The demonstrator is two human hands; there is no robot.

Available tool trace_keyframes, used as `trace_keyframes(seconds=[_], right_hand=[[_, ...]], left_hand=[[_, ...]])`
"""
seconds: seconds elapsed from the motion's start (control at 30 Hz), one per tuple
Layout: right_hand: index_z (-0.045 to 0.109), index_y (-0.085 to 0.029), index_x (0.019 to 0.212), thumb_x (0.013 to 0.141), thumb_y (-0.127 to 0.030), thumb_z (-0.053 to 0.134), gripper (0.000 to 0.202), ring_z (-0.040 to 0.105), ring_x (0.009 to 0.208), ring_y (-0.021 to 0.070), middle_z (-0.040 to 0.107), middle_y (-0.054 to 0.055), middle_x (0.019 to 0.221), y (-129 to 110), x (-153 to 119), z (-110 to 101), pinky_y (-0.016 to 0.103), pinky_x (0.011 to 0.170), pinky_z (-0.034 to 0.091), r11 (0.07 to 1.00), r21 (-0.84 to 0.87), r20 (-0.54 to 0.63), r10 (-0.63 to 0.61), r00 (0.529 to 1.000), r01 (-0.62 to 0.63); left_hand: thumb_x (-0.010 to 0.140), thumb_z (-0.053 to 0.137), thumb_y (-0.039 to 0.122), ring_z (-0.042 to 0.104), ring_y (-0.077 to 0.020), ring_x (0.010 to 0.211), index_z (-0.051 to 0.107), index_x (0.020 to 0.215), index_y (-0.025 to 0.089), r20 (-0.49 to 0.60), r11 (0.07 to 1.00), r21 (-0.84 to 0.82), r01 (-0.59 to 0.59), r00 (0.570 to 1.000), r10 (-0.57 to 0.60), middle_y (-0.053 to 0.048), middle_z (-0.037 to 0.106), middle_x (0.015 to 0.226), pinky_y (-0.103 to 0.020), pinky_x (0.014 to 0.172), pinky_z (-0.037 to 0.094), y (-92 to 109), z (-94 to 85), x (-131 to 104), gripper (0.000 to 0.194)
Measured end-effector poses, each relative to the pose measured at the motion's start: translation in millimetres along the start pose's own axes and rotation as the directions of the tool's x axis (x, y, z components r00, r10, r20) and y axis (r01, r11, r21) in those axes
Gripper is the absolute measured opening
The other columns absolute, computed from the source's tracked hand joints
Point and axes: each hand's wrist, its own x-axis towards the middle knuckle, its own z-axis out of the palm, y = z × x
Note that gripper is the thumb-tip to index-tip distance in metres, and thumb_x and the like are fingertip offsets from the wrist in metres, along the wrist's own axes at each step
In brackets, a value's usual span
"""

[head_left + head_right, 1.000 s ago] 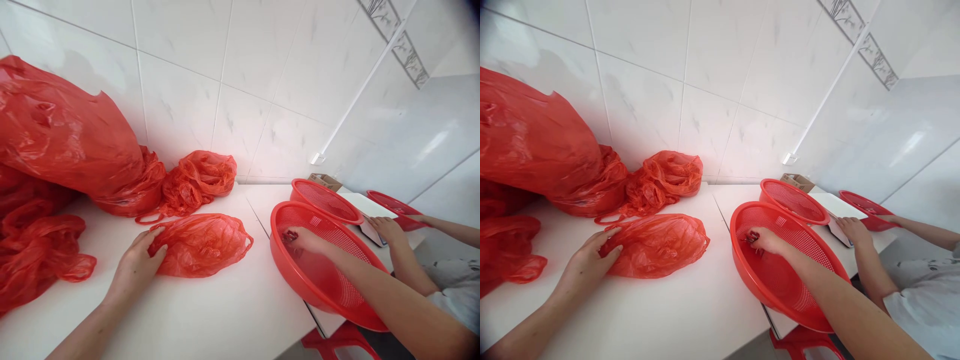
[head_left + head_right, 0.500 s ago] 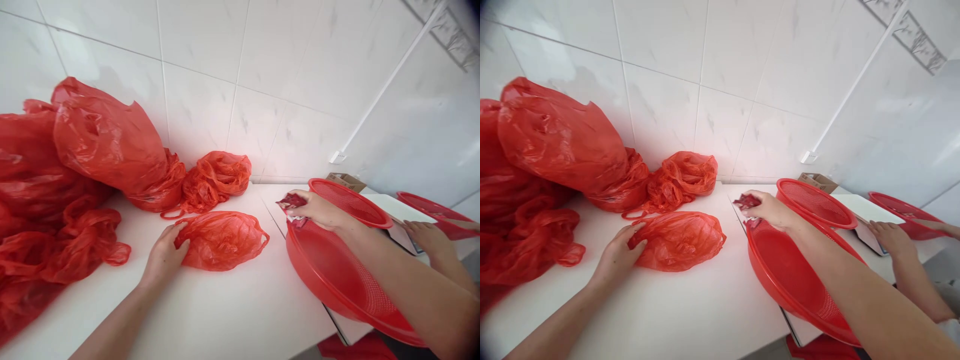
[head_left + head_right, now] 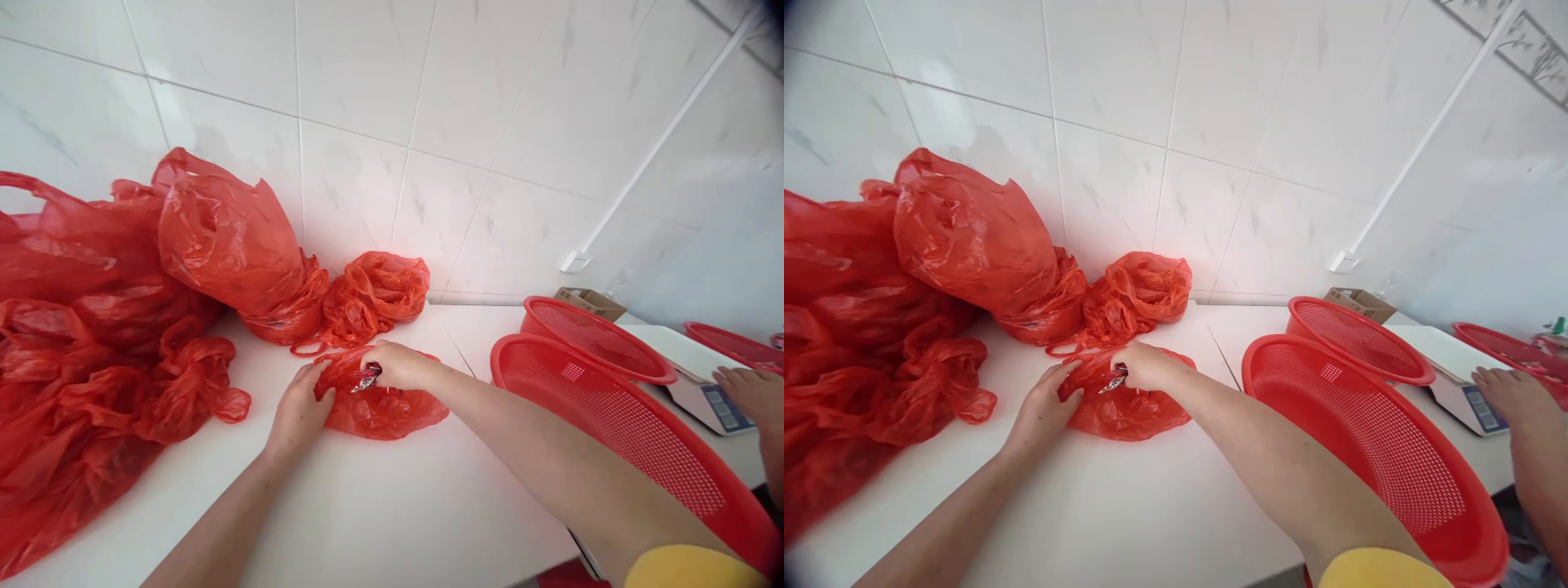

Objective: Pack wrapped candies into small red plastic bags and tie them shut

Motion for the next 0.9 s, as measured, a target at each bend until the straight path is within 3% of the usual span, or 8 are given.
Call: trace_keyframes(seconds=[0.1, 0.17, 0.27, 0.33, 0.47, 0.57, 0.73, 0.9], right_hand=[[0.059, -0.024, 0.104, 0.067, -0.015, 0.063, 0.039, 0.057, 0.069, 0.0115, 0.059, 0.0, 0.098, 0, 8, 2, 0.022, 0.06, 0.043, 0.996, 0.091, 0.004, -0.003, 1.0, 0.003], [0.056, -0.025, 0.113, 0.068, -0.017, 0.063, 0.047, 0.059, 0.085, 0.0156, 0.06, 0.002, 0.105, 0, 9, -1, 0.027, 0.073, 0.046, 0.992, 0.123, -0.139, 0.004, 0.99, 0.013], [0.059, -0.023, 0.112, 0.075, -0.025, 0.06, 0.037, 0.057, 0.1, 0.0176, 0.059, 0.004, 0.113, -1, 3, -7, 0.032, 0.089, 0.044, 0.985, 0.172, -0.384, 0.075, 0.92, -0.008], [0.061, -0.022, 0.109, 0.079, -0.027, 0.056, 0.031, 0.057, 0.102, 0.0173, 0.058, 0.005, 0.113, 0, -6, -7, 0.033, 0.092, 0.043, 0.978, 0.205, -0.529, 0.14, 0.837, -0.034], [0.055, -0.021, 0.116, 0.079, -0.022, 0.054, 0.037, 0.051, 0.112, 0.0198, 0.054, 0.008, 0.119, 9, -34, 12, 0.036, 0.099, 0.041, 0.976, 0.183, -0.785, 0.219, 0.579, -0.121], [0.045, -0.017, 0.129, 0.077, -0.027, 0.058, 0.054, 0.046, 0.119, 0.0254, 0.049, 0.014, 0.127, 20, -53, 38, 0.043, 0.1, 0.039, 0.95, 0.181, -0.831, 0.286, 0.477, -0.255], [0.039, -0.016, 0.133, 0.074, -0.034, 0.06, 0.065, 0.042, 0.124, 0.031, 0.045, 0.017, 0.132, 31, -77, 66, 0.046, 0.098, 0.039, 0.856, 0.186, -0.774, 0.431, 0.464, -0.483], [0.046, -0.02, 0.12, 0.077, -0.036, 0.05, 0.045, 0.061, 0.087, 0.0211, 0.052, 0.011, 0.123, 37, -92, 66, 0.031, 0.061, 0.045, 0.728, 0.32, -0.533, 0.667, 0.52, -0.606]], left_hand=[[0.08, 0.047, 0.023, 0.054, -0.0222, 0.115, 0.051, 0.128, 0.02, -0.003, 1.0, -0.014, -0.021, 1.0, 0.021, -0.007, 0.054, 0.127, -0.036, 0.1, 0.041, -2, 0.4, 0, 0.049], [0.081, 0.046, 0.022, 0.054, -0.022, 0.113, 0.051, 0.128, 0.02, -0.007, 1.0, -0.018, -0.021, 1.0, 0.021, -0.007, 0.055, 0.125, -0.036, 0.099, 0.042, -3, 0.3, 0, 0.048], [0.081, 0.047, 0.023, 0.055, -0.022, 0.112, 0.051, 0.127, 0.019, -0.01, 1.0, -0.015, -0.013, 1.0, 0.013, -0.008, 0.055, 0.124, -0.036, 0.099, 0.042, -4, 0.3, 1, 0.047], [0.08, 0.048, 0.022, 0.055, -0.0223, 0.112, 0.052, 0.126, 0.018, -0.017, 1.0, -0.01, -0.007, 1.0, 0.007, -0.008, 0.056, 0.123, -0.037, 0.099, 0.042, -5, 0.5, 1, 0.047], [0.079, 0.049, 0.022, 0.056, -0.0226, 0.11, 0.053, 0.126, 0.019, -0.035, 1.0, -0.004, 0.013, 0.999, -0.013, -0.008, 0.057, 0.122, -0.037, 0.099, 0.043, -6, 1.3, 2, 0.047], [0.077, 0.048, 0.017, 0.055, -0.0223, 0.112, 0.053, 0.126, 0.019, -0.057, 1.0, -0.025, 0.001, 0.998, -0.002, -0.008, 0.056, 0.123, -0.037, 0.1, 0.042, -7, 1.7, 3, 0.05], [0.071, 0.042, 0.006, 0.053, -0.0222, 0.117, 0.049, 0.13, 0.02, -0.098, 0.999, -0.05, 0.0, 0.995, -0.005, -0.007, 0.055, 0.127, -0.037, 0.102, 0.041, -6, 1.0, 2, 0.061], [0.07, 0.041, 0.003, 0.05, -0.0218, 0.12, 0.047, 0.133, 0.019, -0.153, 0.998, -0.069, 0.011, 0.988, -0.022, -0.008, 0.053, 0.129, -0.037, 0.104, 0.04, -5, 0.3, 2, 0.065]])
